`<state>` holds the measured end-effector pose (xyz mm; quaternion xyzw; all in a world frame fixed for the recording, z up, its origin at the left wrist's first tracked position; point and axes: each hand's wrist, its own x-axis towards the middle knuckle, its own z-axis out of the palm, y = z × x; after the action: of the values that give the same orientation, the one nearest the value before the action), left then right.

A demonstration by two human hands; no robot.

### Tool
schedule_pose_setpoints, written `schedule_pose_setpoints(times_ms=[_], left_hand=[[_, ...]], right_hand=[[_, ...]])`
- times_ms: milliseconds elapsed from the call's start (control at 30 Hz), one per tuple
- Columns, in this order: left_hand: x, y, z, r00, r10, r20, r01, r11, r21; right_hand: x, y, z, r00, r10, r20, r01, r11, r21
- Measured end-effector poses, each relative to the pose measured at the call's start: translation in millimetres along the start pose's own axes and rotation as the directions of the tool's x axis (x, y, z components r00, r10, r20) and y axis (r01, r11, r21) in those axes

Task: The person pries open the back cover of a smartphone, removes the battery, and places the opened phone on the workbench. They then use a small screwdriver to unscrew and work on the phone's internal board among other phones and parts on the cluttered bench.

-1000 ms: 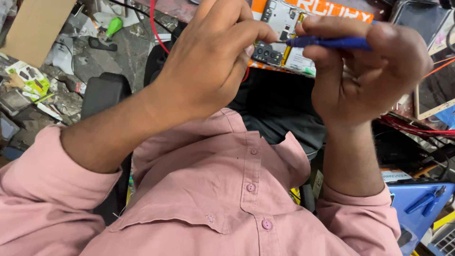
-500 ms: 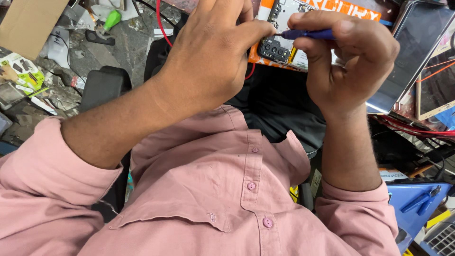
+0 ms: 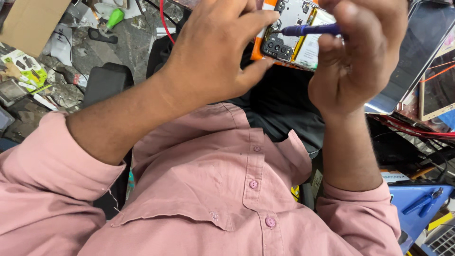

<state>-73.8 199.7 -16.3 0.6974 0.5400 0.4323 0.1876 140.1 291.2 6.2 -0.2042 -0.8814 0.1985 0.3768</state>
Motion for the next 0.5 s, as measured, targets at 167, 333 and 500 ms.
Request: schedule_pose_setpoints(times_ms=[167,333,500], left_hand=[[-0.8,1.9,5.2,1.000,-0.001,-0.015,0.002,0.999,0.052],[-1.3,4.0,6.5,1.000,0.004,-0.030,-0.001,0.996,0.092],[-0.2,4.7,4.5,1.000,0.005,-0.020,-0.003,0.995,0.103]], right_hand=[[-8.0,3.2,4.3,0.993,0.103,-0.061,-0.095,0.989,0.111],[-6.3,2.8,4.2,0.996,0.054,-0.077,-0.044,0.992,0.122],[-1.5,-5.0,3.6,0.996,0.051,-0.076,-0.038,0.987,0.156]])
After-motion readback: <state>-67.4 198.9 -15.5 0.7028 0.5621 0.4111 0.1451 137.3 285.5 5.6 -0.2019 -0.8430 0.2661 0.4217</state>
